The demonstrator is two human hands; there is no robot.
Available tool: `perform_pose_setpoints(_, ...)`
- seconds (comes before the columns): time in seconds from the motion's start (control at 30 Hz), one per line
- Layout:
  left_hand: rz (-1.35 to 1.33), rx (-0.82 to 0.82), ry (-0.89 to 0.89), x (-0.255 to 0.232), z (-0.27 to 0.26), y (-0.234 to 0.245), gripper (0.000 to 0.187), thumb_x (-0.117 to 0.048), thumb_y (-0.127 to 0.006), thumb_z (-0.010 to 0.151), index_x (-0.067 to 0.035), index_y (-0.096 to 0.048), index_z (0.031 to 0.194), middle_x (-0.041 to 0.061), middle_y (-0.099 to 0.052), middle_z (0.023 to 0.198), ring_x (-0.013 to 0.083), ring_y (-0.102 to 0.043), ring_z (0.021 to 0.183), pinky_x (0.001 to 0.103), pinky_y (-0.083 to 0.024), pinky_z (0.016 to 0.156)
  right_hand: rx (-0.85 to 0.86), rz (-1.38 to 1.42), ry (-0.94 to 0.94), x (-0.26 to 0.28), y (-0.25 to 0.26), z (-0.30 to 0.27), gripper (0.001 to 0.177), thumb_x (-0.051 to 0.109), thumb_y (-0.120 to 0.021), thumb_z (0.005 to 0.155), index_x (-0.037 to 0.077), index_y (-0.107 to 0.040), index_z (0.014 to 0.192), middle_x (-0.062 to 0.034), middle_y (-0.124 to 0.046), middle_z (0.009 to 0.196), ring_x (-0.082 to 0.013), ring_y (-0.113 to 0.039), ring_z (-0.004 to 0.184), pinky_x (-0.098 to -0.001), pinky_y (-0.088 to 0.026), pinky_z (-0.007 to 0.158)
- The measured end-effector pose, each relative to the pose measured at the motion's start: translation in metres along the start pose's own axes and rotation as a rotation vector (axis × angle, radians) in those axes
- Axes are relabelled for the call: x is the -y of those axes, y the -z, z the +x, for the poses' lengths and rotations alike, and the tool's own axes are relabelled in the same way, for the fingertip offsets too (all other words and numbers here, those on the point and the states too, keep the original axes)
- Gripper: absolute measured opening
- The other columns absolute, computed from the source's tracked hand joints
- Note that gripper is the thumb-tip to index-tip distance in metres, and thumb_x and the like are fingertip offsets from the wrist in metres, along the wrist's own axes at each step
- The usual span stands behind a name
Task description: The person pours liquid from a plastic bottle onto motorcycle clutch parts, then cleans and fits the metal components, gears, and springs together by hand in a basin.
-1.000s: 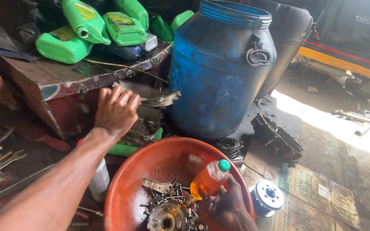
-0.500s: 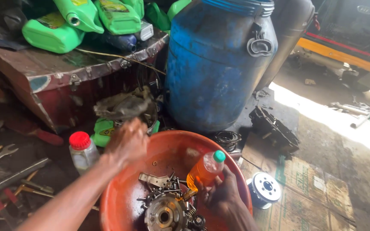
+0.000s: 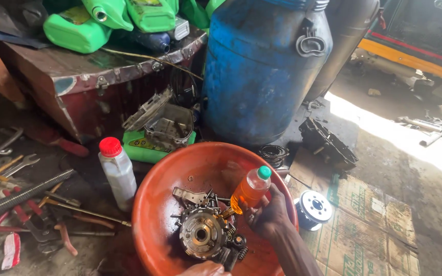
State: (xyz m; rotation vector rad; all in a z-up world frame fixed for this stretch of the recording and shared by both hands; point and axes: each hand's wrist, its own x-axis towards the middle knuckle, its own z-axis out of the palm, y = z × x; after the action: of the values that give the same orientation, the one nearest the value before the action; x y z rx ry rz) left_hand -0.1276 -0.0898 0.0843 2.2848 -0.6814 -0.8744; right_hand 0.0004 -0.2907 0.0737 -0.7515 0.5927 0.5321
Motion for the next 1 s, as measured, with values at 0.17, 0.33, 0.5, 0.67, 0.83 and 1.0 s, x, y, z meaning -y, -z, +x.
perform_pose_setpoints(0.17, -0.033, -0.022, 0.03, -0.002, -0.005, -0.008, 0.038, -0.038, -0.062, 0.089, -0.002, -0.073, 0.089, 0.017, -0.073, 0.085, 0.0256, -0.073, 0.081, 0.04, -0.061, 0.078, 0.047, -0.007, 0.025, 0.004, -0.002, -0.013, 0.067, 0.062, -0.058, 0.088, 0.012, -0.058, 0.132, -0.0131, -0.07, 0.11, -0.0233, -0.072, 0.068, -0.023, -0.052, 0.045)
perform_pose_setpoints(0.33, -0.071, -0.055, 0.073, -0.004, -0.015, -0.01, 0.038, -0.038, -0.063, 0.088, -0.002, -0.073, 0.087, 0.016, -0.074, 0.082, 0.0243, -0.073, 0.078, 0.039, -0.061, 0.076, -0.004, -0.029, 0.074, 0.007, -0.009, -0.025, 0.064, 0.061, -0.058, 0.086, 0.019, -0.057, 0.134, -0.0096, -0.069, 0.11, -0.0225, -0.071, 0.068, -0.0242, -0.054, 0.049)
perform_pose_setpoints(0.5, -0.126, -0.125, 0.121, -0.005, -0.018, -0.003, 0.038, -0.039, -0.065, 0.087, -0.002, -0.073, 0.085, 0.014, -0.074, 0.08, 0.023, -0.073, 0.076, 0.039, -0.061, 0.075, 0.045, -0.078, -0.008, 0.013, -0.006, -0.019, 0.074, 0.069, -0.054, 0.085, 0.013, -0.058, 0.132, -0.0198, -0.066, 0.109, -0.0205, -0.067, 0.062, -0.0256, -0.056, 0.047)
perform_pose_setpoints(0.67, -0.169, -0.161, 0.14, -0.003, -0.017, 0.003, 0.038, -0.04, -0.066, 0.087, -0.003, -0.074, 0.083, 0.013, -0.074, 0.077, 0.0216, -0.073, 0.073, 0.039, -0.061, 0.073, 0.053, -0.04, 0.039, 0.033, -0.014, -0.01, 0.062, 0.06, -0.057, 0.087, 0.016, -0.057, 0.132, -0.02, -0.064, 0.117, -0.0268, -0.072, 0.076, -0.0266, -0.058, 0.054)
perform_pose_setpoints(0.83, -0.188, -0.187, 0.156, 0.015, -0.011, 0.023, 0.038, -0.04, -0.067, 0.086, -0.003, -0.074, 0.081, 0.012, -0.074, 0.074, 0.0203, -0.073, 0.07, 0.038, -0.061, 0.071, 0.102, -0.028, 0.07, 0.07, -0.038, 0.022, 0.06, 0.057, -0.06, 0.087, 0.017, -0.058, 0.131, -0.0203, -0.061, 0.123, -0.0285, -0.071, 0.083, -0.0285, -0.063, 0.062)
perform_pose_setpoints(1.0, -0.215, -0.222, 0.171, 0.024, -0.016, 0.039, 0.038, -0.041, -0.069, 0.085, -0.004, -0.074, 0.079, 0.011, -0.074, 0.071, 0.019, -0.072, 0.067, 0.038, -0.061, 0.069, -0.007, -0.055, 0.015, 0.073, -0.036, 0.057, 0.053, 0.051, -0.058, 0.088, 0.017, -0.062, 0.129, -0.0209, -0.061, 0.124, -0.0308, -0.072, 0.085, -0.0293, -0.064, 0.065)
